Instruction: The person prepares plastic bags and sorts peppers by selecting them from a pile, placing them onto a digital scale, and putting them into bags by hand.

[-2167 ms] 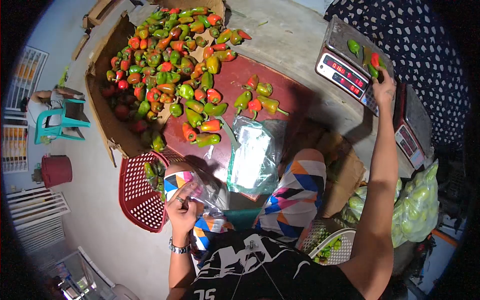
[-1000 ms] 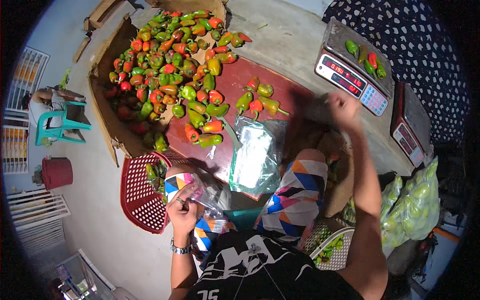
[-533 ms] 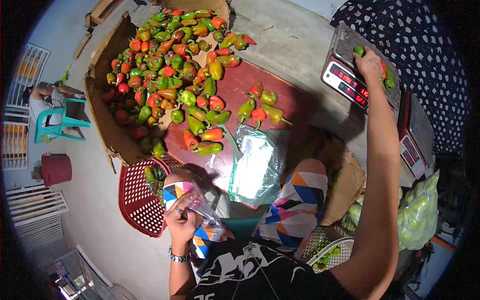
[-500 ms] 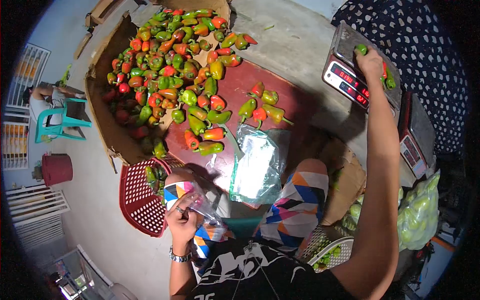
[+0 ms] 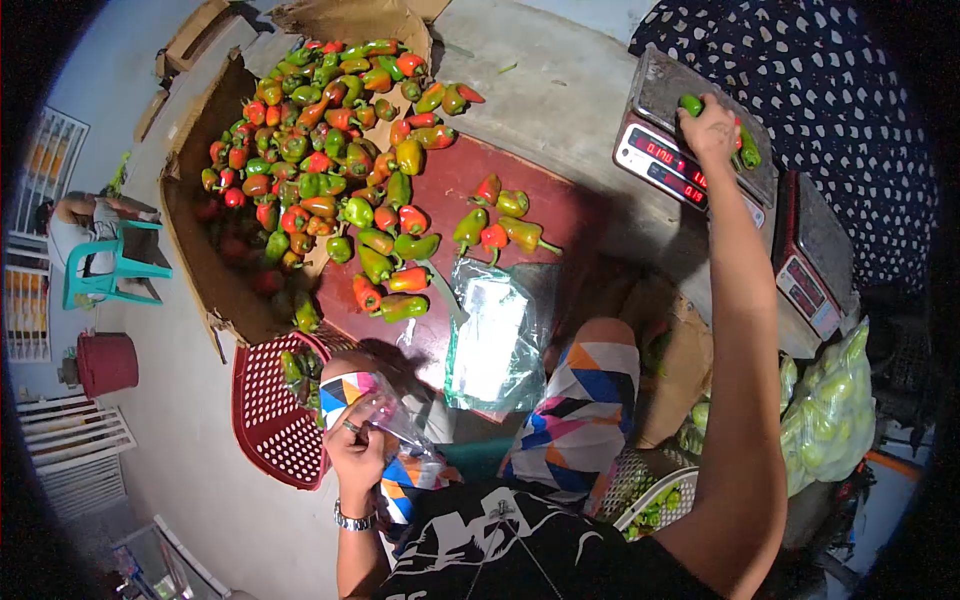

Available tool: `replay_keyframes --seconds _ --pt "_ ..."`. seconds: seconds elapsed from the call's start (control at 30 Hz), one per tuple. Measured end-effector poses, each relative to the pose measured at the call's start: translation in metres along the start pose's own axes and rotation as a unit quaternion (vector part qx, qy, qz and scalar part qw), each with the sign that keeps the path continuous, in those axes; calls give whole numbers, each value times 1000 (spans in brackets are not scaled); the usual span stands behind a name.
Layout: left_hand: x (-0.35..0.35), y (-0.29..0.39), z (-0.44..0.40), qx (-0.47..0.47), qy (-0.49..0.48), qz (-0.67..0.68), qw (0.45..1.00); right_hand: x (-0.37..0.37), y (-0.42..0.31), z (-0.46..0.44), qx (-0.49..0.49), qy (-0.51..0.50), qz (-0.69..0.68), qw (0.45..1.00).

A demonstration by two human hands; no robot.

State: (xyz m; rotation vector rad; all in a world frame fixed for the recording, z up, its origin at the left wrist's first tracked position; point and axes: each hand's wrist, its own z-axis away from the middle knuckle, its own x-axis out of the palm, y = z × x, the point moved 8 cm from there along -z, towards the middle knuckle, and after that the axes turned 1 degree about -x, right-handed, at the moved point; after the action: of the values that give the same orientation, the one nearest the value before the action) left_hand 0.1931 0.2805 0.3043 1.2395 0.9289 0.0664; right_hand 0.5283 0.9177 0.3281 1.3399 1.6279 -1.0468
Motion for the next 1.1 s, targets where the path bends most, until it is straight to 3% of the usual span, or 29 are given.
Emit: replay_keyframes --seconds 0.23,0.3,0.37,0.43,0.47,0.57,0.6,0.67,0.8,0.83,0.9,0.93,0.97,1.0,1.03,1.07,1.1 --pt "2 5 -1 4 -10 -9 1000 -10 3 3 1 -1 81 997" --pt "0 3 -1 14 2 -10 1000 -38 23 -6 -1 81 -15 997" --pt "-1 -1 -1 34 4 -27 999 -41 63 -17 33 38 -93 994" --pt "-2 -2 -1 73 12 -32 997 -32 93 -16 78 -23 -11 997" --pt "-2 -2 -1 30 -2 -36 999 -38 89 -1 73 -36 -16 997" --pt "-1 -3 0 26 2 -25 999 -23 92 17 9 -24 7 1000" --pt "1 -2 0 71 19 -17 997 -20 91 18 1 -26 7 1000" --pt "-1 -7 3 32 9 -10 999 -16 89 23 2 -23 2 1000" --pt "-5 -8 4 18 15 1 1000 -41 92 41 84 60 -56 993" --pt "-6 -9 3 16 17 0 1000 -34 102 45 100 73 -156 980" --pt "-8 -11 3 9 20 -2 1000 -7 135 54 129 94 -348 924" --pt "-10 -9 2 18 25 -1 1000 13 136 63 149 36 -573 805" --pt "-11 -9 1 28 24 -1 999 26 131 78 159 -25 -759 631" --pt "-10 -11 0 39 24 0 999 -44 35 129 237 -18 -823 516" --pt "-10 -11 1 49 23 1 999 -43 -1 144 231 -106 -861 441" --pt "-11 -12 3 -18 3 2 1000 -13 -4 141 166 -179 -855 457" --pt "-11 -10 2 1 8 4 1000 32 -19 153 206 -226 -875 376"
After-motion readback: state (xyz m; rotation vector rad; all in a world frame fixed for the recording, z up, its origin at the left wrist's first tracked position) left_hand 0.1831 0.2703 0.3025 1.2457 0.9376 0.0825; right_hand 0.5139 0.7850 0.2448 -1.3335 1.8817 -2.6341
